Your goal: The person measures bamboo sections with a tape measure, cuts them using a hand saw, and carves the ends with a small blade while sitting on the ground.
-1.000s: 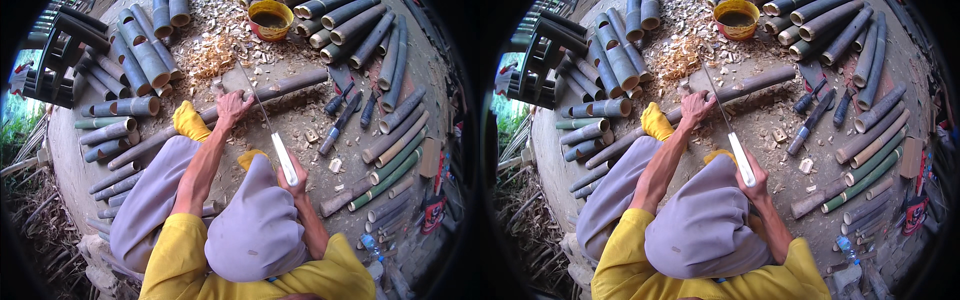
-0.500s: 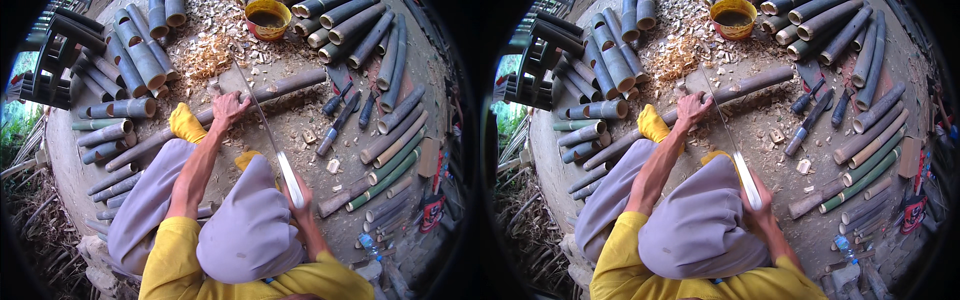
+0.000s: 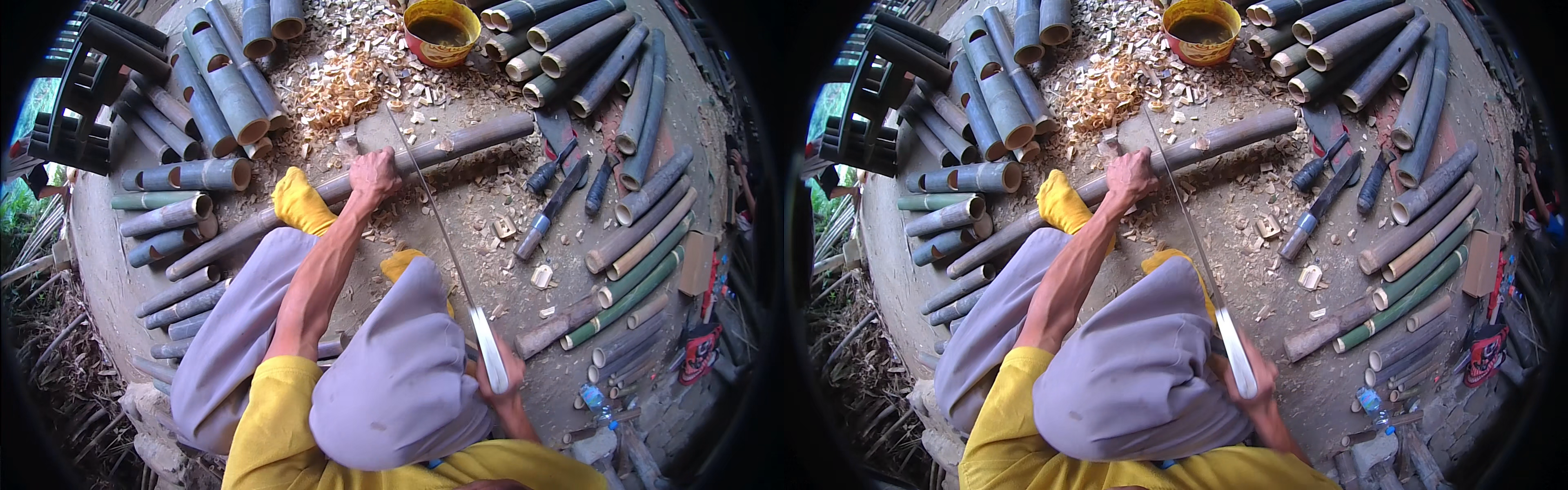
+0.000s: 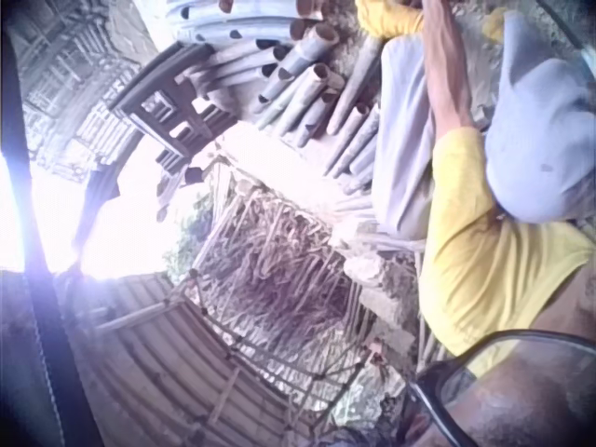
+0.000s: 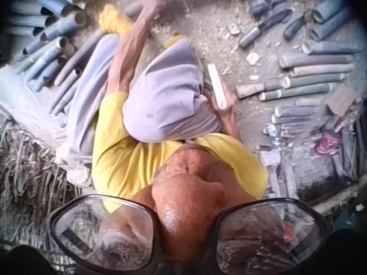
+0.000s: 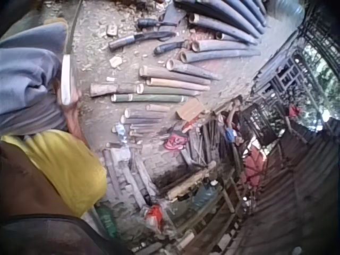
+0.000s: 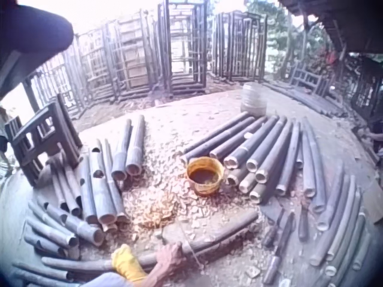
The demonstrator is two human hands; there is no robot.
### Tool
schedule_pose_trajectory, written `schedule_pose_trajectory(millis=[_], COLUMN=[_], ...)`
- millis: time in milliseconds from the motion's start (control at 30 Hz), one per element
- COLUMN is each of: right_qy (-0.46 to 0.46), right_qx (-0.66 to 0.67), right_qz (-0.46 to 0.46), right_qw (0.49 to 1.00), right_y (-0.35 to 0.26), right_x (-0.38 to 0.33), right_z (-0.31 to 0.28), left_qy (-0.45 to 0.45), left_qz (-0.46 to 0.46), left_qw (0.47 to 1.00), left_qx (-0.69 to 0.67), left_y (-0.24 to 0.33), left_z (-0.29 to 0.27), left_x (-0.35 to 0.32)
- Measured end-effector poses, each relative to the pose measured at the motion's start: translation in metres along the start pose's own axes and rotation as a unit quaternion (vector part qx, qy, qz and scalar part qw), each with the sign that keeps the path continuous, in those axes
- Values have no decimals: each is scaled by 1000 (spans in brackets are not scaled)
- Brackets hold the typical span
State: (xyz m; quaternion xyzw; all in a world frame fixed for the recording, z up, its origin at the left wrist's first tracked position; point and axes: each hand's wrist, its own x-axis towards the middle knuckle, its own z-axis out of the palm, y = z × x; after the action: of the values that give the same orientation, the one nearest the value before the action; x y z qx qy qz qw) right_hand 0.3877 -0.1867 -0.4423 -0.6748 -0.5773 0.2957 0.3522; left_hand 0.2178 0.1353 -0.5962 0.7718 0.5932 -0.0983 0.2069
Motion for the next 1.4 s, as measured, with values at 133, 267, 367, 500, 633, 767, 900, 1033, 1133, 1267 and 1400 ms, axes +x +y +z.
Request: schedule_pose_trajectory(millis=[133, 267, 367, 500, 633, 767, 900, 1033, 1133, 1267, 1400], right_qy=[10, 1, 17, -20, 28, 9, -15, 30, 53, 20, -46], right_qx=[4, 89, 66, -40, 83, 90, 4, -56, 101, 85, -35], right_qz=[-34, 56, 9, -19, -21, 6, -8, -60, -6, -17, -20], right_qw=[999, 994, 998, 999, 996, 996, 1000, 996, 993, 996, 998], right_y=[15, 33, 19, 6, 40, 38, 19, 38, 37, 30, 22], right_x=[25, 123, 63, -21, 88, 114, -11, 52, 148, 69, -7], right_z=[20, 85, 53, -7, 66, 87, 7, 42, 97, 60, 2], left_qy=[43, 54, 17, 25, 57, 14, 14, 68, 85, 6, 25], left_qz=[15, 24, 6, -1, 11, -8, -11, 13, 38, -14, 0], left_qw=[999, 998, 1000, 1000, 998, 1000, 1000, 998, 996, 1000, 1000], left_qx=[0, 5, 1, -1, 0, -3, 6, -3, -4, -3, -3], left_y=[4, 1, -7, 0, 4, 1, -4, 9, 4, -9, 3], left_z=[4, 6, 9, 1, 7, 9, -1, 5, 9, 4, 3], left_x=[-3, 1, -3, 0, -1, -4, -1, -2, -2, -1, -3])
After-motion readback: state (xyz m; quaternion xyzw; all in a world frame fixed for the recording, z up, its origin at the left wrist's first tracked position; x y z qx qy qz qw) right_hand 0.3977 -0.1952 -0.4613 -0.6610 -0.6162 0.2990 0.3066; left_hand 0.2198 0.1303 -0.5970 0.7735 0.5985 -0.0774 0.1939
